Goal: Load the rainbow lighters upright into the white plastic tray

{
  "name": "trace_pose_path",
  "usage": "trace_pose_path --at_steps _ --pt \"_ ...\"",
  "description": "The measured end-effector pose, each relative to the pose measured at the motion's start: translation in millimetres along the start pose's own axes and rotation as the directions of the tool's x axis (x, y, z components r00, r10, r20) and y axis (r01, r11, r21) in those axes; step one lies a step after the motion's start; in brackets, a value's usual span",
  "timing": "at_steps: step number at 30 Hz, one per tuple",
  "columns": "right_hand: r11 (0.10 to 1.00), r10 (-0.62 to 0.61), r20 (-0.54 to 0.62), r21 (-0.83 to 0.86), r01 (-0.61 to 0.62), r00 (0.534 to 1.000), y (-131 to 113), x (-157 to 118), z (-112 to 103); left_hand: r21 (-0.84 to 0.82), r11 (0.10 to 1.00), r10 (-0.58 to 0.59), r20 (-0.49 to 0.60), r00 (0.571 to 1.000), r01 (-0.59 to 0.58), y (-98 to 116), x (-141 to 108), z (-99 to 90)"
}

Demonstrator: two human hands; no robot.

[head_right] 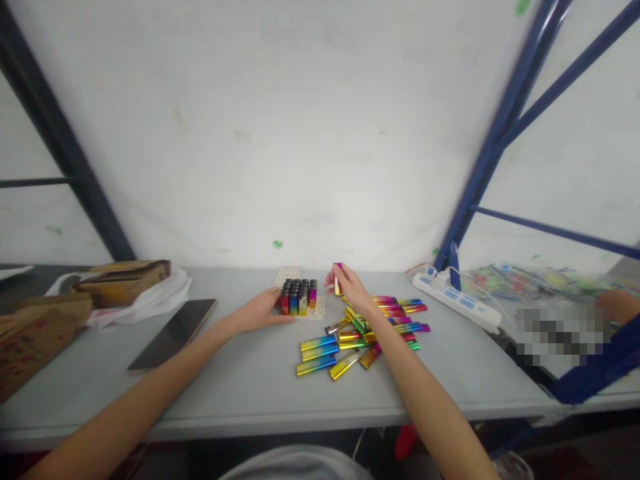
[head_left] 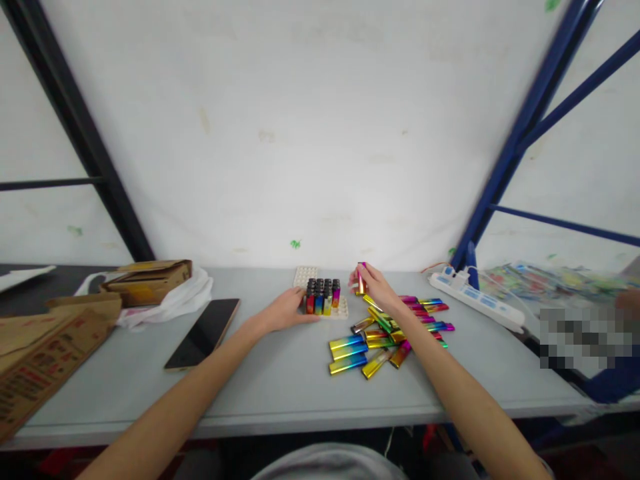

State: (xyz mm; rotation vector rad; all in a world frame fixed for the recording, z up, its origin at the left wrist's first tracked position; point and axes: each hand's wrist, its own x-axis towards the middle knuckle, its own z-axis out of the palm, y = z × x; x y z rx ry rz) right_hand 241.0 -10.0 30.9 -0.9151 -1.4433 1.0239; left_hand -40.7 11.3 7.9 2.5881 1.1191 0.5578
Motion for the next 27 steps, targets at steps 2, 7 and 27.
trace_pose_path --at_steps 2,7,27 --pt "0.999 0.018 0.050 0.032 -0.020 0.999 0 -2 9 -0.009 1.000 0.002 -0.005 1.000 -0.002 0 0 0.3" --pt "0.994 0.004 -0.041 -0.113 -0.009 0.999 3 -4 19 -0.031 1.000 0.001 -0.024 1.000 -0.002 0 -1 0.3" --pt "0.837 -0.196 -0.169 -0.541 0.075 0.966 3 -13 37 -0.052 0.998 0.026 -0.032 0.999 -0.027 -1 -1 0.8"
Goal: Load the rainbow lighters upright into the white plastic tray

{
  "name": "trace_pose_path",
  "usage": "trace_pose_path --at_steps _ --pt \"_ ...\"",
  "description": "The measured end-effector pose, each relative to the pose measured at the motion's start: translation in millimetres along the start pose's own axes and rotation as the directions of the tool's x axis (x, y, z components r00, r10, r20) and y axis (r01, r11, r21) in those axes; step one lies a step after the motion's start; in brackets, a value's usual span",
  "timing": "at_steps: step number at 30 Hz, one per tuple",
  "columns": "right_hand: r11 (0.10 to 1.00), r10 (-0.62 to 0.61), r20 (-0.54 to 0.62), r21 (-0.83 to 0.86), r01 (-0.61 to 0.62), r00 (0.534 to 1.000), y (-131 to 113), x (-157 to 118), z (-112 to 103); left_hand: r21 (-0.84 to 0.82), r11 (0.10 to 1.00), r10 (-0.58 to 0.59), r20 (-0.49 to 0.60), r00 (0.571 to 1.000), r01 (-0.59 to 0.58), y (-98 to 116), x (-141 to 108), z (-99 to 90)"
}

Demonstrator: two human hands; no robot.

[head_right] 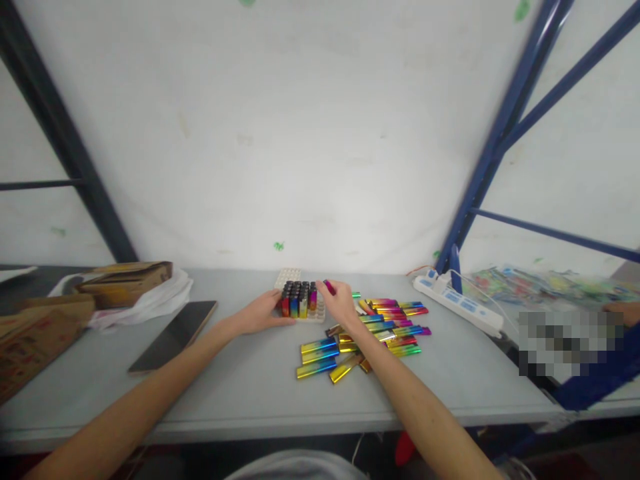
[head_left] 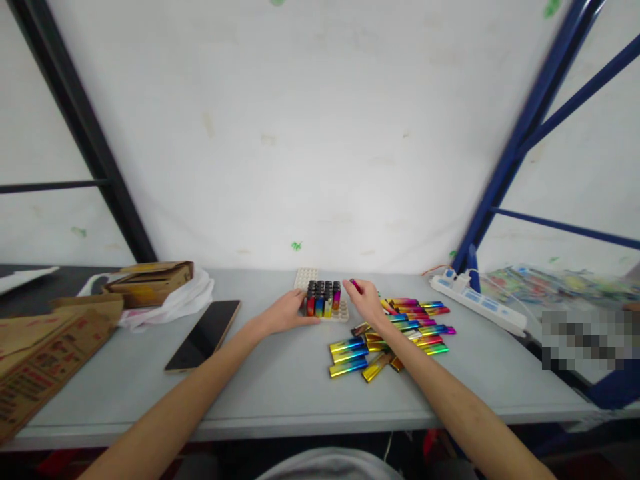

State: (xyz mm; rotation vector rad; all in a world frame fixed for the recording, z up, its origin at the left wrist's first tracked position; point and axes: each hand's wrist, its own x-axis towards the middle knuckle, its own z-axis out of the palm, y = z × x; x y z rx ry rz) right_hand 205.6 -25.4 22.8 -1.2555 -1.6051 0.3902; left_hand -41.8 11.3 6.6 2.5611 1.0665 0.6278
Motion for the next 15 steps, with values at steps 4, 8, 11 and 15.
trace_pose_path --at_steps 4,8,11,15 --pt "0.999 0.008 0.002 -0.050 -0.008 1.000 3 0 2 0.020 1.000 0.002 0.016 1.000 -0.003 -1 0 0.3" --pt "0.997 -0.005 -0.006 -0.071 0.004 1.000 5 1 4 0.024 1.000 -0.001 0.020 1.000 0.000 -1 0 0.1" --pt "0.996 -0.048 0.016 -0.068 0.049 0.999 3 3 -1 0.018 1.000 0.007 0.012 1.000 -0.007 -1 1 0.0" --pt "0.998 -0.054 0.153 -0.029 0.059 0.987 -3 5 -16 -0.004 1.000 0.021 -0.009 1.000 -0.021 -2 1 -0.6"
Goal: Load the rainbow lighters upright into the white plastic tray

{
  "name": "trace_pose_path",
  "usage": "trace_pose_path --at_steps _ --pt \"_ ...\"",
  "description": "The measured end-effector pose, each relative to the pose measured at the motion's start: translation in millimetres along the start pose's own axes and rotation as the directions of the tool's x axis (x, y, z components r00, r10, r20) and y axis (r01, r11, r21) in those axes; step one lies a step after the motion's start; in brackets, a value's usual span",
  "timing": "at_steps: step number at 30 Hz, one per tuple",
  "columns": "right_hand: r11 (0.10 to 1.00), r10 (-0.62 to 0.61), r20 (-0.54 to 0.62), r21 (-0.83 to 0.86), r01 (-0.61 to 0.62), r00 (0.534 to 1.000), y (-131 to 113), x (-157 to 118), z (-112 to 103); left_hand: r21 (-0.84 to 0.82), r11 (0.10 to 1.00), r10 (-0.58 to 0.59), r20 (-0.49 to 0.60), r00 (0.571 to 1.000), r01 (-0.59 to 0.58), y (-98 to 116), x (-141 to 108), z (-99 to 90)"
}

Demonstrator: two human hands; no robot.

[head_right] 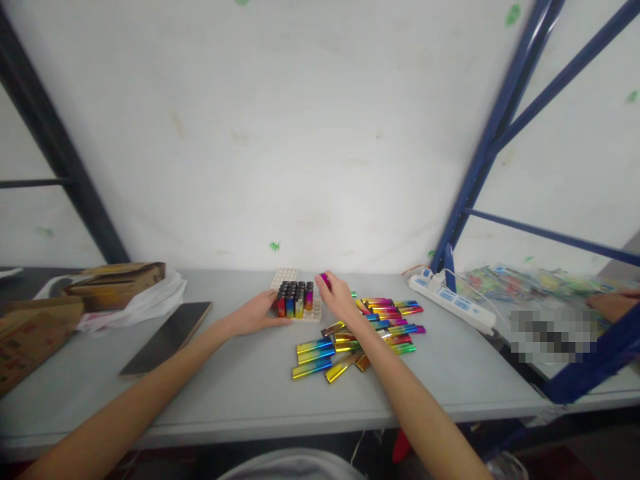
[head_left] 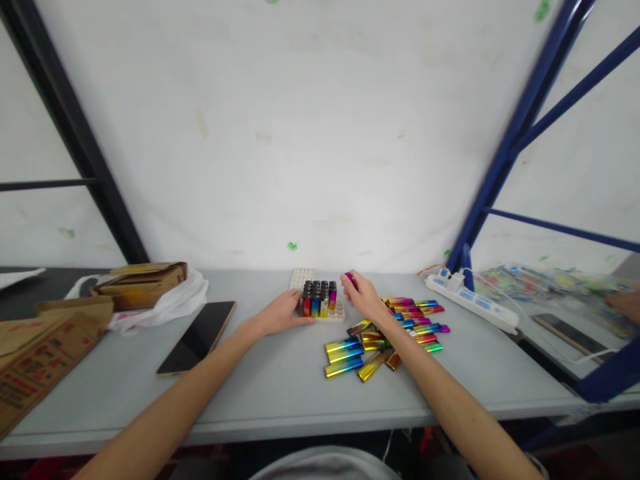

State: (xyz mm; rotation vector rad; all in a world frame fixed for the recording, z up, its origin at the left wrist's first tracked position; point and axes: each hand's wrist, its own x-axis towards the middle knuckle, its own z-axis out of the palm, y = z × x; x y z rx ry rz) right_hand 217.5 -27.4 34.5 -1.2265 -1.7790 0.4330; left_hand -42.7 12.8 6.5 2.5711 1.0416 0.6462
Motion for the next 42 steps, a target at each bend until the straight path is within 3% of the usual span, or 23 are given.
trace_pose_path --at_steps 7,10,15,20,24,26,31,35,39,42 --pt "0.951 -0.201 0.217 -0.192 0.244 0.955 0 2 -16 -0.003 1.000 0.000 0.007 1.000 0.000 2 0 -0.9" --pt "0.951 -0.151 0.281 -0.222 0.217 0.948 6 2 -14 0.018 1.000 -0.009 0.017 1.000 0.009 3 0 -0.6" --pt "0.963 -0.136 0.250 -0.196 0.187 0.959 10 2 -11 0.041 0.999 -0.021 0.028 0.999 0.020 2 0 0.1" --pt "0.978 -0.131 0.383 -0.100 0.182 0.915 9 0 -8 0.020 1.000 -0.022 0.015 1.000 0.022 2 0 0.5" --pt "0.945 -0.082 0.306 -0.277 0.172 0.949 9 1 -2 0.038 0.999 -0.020 0.027 0.999 0.019 2 1 0.1" --pt "0.935 -0.072 0.325 -0.308 0.178 0.943 9 2 -5 0.040 0.999 -0.029 0.023 0.999 0.029 3 1 -0.1" --pt "0.980 -0.067 0.465 -0.136 0.146 0.883 20 4 -39 0.022 0.999 -0.028 0.018 0.999 0.028 3 2 -0.7" --pt "0.987 -0.009 0.618 -0.120 0.106 0.786 30 3 -64 0.038 0.999 -0.024 0.018 1.000 0.024 4 2 -0.9" --pt "0.985 0.032 0.717 -0.140 0.099 0.697 29 1 -62 0.025 1.000 -0.016 0.010 1.000 0.016 5 1 -0.6" --pt "0.985 0.043 0.743 -0.144 0.097 0.668 26 0 -56 0.012 1.000 -0.015 0.012 1.000 0.015 5 1 -0.4"
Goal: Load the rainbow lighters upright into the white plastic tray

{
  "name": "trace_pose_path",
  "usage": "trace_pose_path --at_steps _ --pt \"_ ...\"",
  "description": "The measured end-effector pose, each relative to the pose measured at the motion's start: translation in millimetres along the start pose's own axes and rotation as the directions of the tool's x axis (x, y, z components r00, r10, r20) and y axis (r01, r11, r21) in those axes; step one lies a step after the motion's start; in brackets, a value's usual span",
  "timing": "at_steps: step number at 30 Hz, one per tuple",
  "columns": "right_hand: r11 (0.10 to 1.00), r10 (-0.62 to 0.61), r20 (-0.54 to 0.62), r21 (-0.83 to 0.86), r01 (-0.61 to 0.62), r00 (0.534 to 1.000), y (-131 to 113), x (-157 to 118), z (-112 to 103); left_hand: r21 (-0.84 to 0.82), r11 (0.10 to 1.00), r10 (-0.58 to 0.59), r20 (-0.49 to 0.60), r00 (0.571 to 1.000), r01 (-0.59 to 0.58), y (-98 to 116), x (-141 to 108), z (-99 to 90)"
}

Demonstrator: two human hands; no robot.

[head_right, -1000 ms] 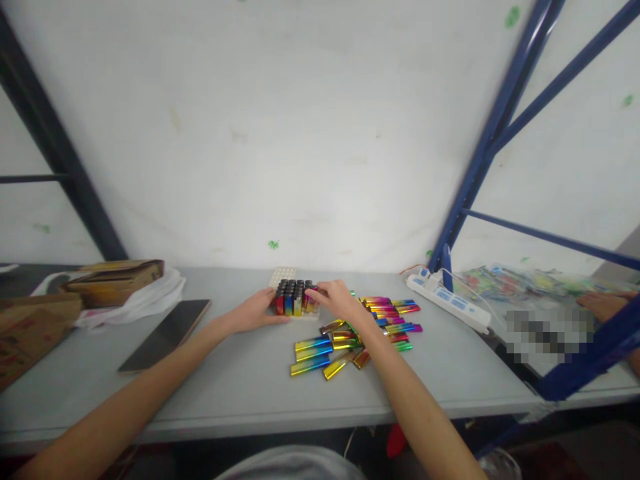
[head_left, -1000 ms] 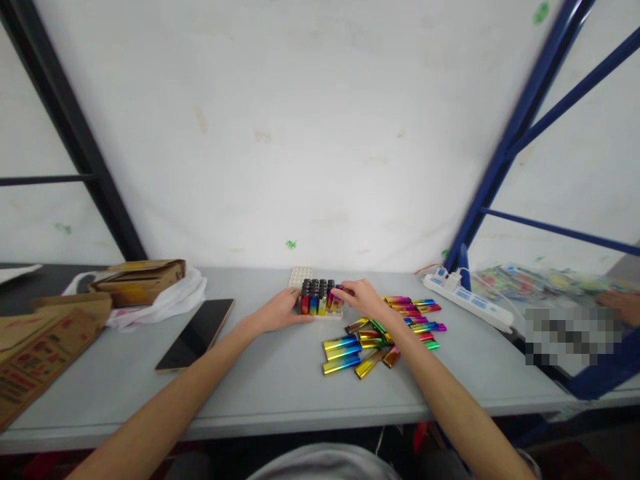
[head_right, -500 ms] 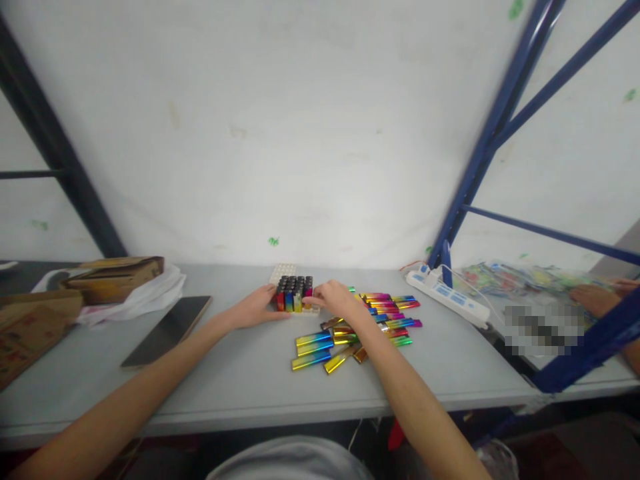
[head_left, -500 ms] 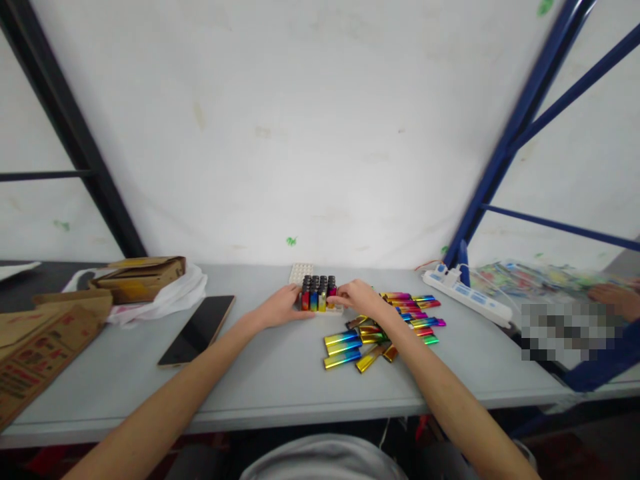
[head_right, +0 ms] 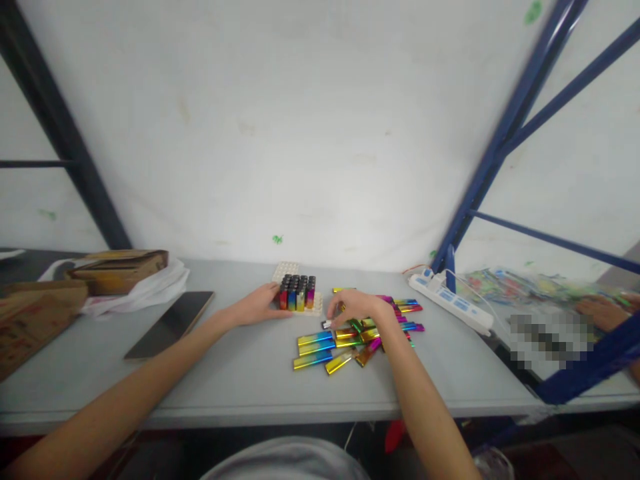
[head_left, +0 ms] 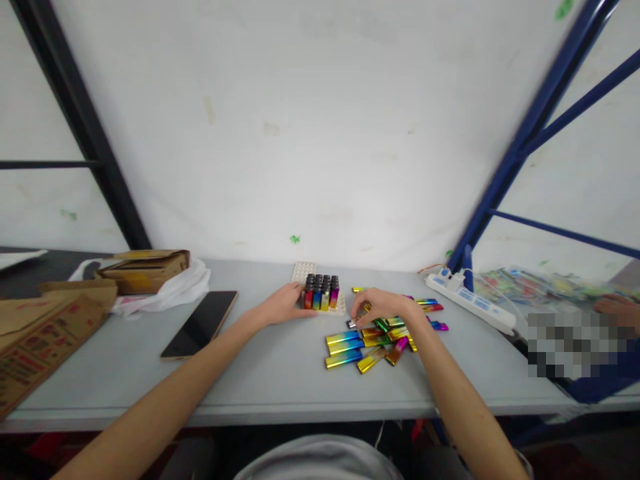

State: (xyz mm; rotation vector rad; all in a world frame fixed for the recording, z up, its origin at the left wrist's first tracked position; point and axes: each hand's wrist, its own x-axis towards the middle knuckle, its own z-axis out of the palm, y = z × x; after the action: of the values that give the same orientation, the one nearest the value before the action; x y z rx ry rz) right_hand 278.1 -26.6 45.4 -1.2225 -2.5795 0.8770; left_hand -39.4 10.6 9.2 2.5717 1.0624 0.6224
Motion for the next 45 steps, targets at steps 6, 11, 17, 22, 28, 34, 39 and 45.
trace_pose_path --at_steps 6,11,17,22,28,34,39,45 --pt "0.995 0.010 -0.153 0.099 0.005 0.988 -4 1 2 0.035 0.999 0.016 0.011 1.000 -0.016 -2 0 0.8" --pt "0.926 -0.042 -0.402 0.328 0.187 0.915 -11 8 4 0.083 0.997 0.006 0.028 1.000 -0.008 -2 0 0.9" --pt "0.870 0.024 -0.611 0.403 0.285 0.791 -20 18 6 0.048 0.999 -0.001 0.024 1.000 0.000 -3 0 0.3" --pt "0.710 0.195 -0.519 0.660 0.245 0.833 -22 30 16 0.027 1.000 -0.012 -0.002 1.000 0.012 -2 -1 0.1" --pt "0.623 0.397 -0.544 0.751 0.219 0.739 -31 48 31 0.024 1.000 -0.012 0.018 1.000 0.011 -2 -1 0.4" --pt "0.622 0.476 -0.565 0.758 0.196 0.675 -39 55 41 -0.028 1.000 0.004 -0.027 1.000 -0.005 -5 -2 0.6" --pt "0.628 0.417 -0.543 0.752 0.201 0.729 -38 58 45 -0.051 0.999 0.004 -0.026 1.000 -0.005 -4 -1 0.4" --pt "0.675 0.386 -0.571 0.711 0.200 0.725 -35 59 50 -0.016 1.000 -0.006 -0.020 1.000 0.006 -5 -2 1.2"
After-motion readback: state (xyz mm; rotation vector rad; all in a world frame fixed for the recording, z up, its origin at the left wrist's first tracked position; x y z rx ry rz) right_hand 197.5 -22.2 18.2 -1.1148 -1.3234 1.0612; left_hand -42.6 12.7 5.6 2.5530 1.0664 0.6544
